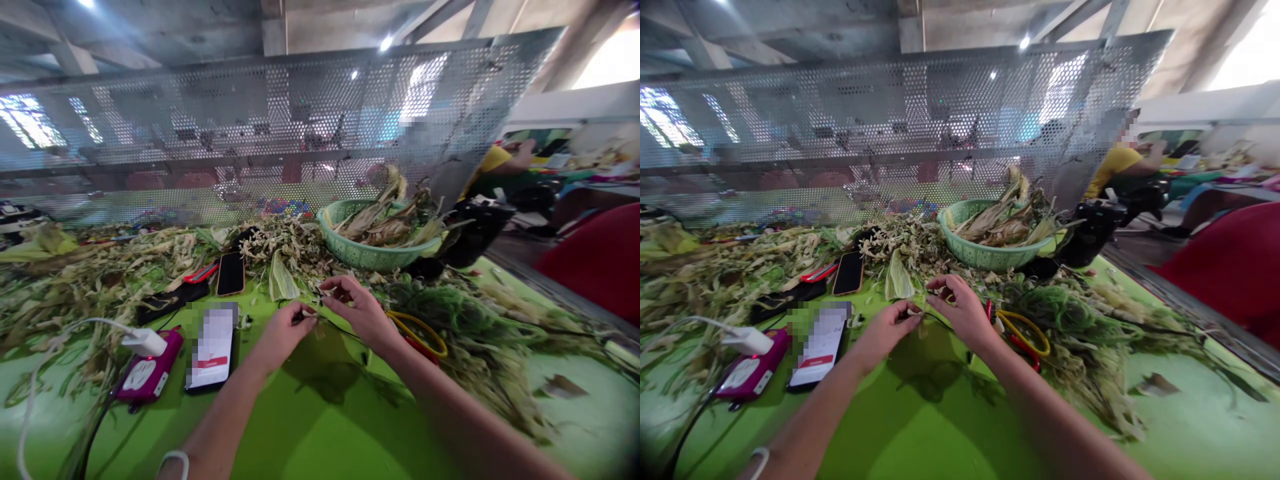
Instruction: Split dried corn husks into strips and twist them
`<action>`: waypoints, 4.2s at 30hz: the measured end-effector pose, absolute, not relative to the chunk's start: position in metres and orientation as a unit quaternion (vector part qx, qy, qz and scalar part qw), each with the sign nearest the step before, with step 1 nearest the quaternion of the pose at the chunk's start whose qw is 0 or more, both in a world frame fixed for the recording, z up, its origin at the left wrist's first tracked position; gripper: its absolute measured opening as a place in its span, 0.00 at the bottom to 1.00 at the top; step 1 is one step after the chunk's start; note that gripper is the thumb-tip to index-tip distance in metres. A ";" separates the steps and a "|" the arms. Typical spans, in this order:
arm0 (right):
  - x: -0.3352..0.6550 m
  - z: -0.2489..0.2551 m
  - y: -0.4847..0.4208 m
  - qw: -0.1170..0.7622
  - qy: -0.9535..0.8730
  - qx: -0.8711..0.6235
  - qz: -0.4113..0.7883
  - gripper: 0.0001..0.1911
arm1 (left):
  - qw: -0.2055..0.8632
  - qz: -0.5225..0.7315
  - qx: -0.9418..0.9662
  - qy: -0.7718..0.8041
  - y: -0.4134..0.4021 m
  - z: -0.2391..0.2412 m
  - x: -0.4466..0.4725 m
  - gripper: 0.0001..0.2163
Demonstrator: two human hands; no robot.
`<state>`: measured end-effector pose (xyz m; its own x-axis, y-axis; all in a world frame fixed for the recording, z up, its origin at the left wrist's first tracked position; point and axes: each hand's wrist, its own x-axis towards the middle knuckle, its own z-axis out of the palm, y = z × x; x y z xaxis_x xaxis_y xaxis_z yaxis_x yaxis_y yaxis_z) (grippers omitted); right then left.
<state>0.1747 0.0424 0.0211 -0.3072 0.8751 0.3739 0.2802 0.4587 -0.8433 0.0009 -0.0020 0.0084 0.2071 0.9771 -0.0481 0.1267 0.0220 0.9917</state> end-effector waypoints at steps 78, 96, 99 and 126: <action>0.172 0.022 0.037 0.425 -0.762 -0.379 0.308 0.05 | 0.645 0.516 0.395 0.402 -0.004 0.007 0.004 0.14; 0.168 0.033 0.028 0.410 -0.834 -0.310 0.200 0.02 | 0.591 0.530 0.435 0.424 0.000 0.006 0.006 0.15; 0.167 0.031 0.027 0.425 -0.813 -0.325 0.231 0.02 | 0.540 0.533 0.469 0.451 0.002 0.007 0.006 0.14; 0.165 0.024 0.024 0.417 -0.751 -0.417 0.296 0.07 | 0.331 0.425 0.650 0.537 -0.006 0.007 0.009 0.06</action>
<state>0.1654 0.0239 0.0235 -0.3046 0.8735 0.3797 0.3795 0.4769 -0.7928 0.0091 -0.0062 0.0074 0.0634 0.9784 0.1968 0.4167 -0.2052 0.8856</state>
